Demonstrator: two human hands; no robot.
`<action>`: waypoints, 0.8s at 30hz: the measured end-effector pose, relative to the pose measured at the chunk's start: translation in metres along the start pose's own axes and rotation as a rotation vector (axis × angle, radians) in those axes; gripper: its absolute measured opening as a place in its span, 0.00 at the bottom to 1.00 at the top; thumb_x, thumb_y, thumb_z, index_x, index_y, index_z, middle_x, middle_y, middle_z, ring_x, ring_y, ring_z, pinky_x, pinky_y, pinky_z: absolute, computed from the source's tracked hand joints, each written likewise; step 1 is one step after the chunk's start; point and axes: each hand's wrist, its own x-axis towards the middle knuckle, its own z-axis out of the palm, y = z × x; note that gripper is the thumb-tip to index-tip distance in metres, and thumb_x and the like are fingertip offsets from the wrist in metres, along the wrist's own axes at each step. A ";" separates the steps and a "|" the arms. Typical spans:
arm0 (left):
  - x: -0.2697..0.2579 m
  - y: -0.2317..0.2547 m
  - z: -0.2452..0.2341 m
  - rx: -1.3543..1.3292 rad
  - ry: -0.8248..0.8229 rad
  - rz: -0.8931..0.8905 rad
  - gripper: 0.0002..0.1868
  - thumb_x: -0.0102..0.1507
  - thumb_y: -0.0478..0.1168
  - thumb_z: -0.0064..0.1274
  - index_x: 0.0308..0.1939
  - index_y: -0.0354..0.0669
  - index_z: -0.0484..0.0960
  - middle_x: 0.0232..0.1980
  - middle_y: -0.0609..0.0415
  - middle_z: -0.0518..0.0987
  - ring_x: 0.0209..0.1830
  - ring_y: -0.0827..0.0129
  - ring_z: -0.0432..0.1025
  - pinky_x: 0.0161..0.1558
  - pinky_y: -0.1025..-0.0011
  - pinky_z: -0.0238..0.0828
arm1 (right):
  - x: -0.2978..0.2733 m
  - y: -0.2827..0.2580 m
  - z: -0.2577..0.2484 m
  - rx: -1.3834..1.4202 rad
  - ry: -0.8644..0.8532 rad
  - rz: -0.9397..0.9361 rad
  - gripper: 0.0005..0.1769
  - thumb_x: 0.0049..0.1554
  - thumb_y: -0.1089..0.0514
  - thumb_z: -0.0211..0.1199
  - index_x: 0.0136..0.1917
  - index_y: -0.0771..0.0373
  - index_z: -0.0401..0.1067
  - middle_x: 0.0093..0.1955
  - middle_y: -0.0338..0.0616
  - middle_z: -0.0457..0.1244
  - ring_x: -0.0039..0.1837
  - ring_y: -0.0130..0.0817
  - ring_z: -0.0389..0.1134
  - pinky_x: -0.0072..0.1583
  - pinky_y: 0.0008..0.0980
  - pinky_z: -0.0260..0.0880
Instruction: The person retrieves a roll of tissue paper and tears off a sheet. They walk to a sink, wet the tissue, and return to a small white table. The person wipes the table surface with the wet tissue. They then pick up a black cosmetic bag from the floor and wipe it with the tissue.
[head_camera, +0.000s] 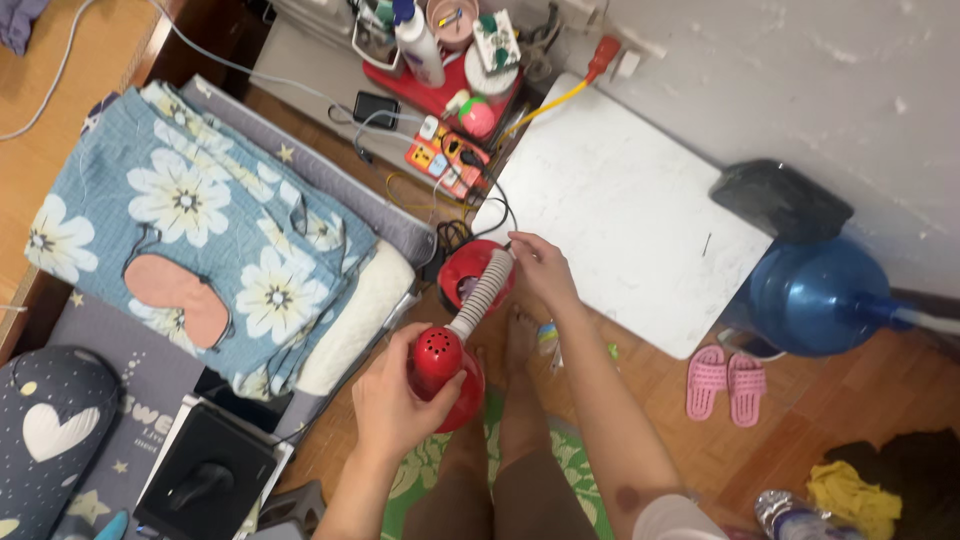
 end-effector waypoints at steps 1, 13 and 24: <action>-0.011 -0.006 0.000 0.018 -0.001 -0.018 0.34 0.48 0.53 0.69 0.55 0.51 0.75 0.41 0.50 0.85 0.38 0.52 0.81 0.39 0.59 0.77 | -0.013 -0.003 0.007 -0.041 0.007 0.041 0.20 0.61 0.47 0.61 0.63 0.56 0.78 0.53 0.46 0.73 0.54 0.34 0.74 0.58 0.31 0.71; -0.070 -0.122 0.070 0.108 -0.070 -0.174 0.33 0.46 0.51 0.72 0.50 0.50 0.74 0.42 0.48 0.84 0.39 0.49 0.79 0.39 0.53 0.74 | -0.106 0.074 0.031 -0.139 0.066 0.157 0.23 0.59 0.47 0.63 0.65 0.55 0.73 0.59 0.46 0.71 0.57 0.38 0.73 0.58 0.36 0.73; -0.045 -0.189 0.192 0.009 -0.157 -0.241 0.38 0.44 0.49 0.75 0.49 0.44 0.67 0.44 0.44 0.81 0.44 0.44 0.77 0.45 0.51 0.74 | -0.158 0.134 -0.031 -0.291 0.250 0.264 0.23 0.59 0.45 0.63 0.65 0.55 0.74 0.57 0.48 0.71 0.52 0.39 0.74 0.55 0.38 0.73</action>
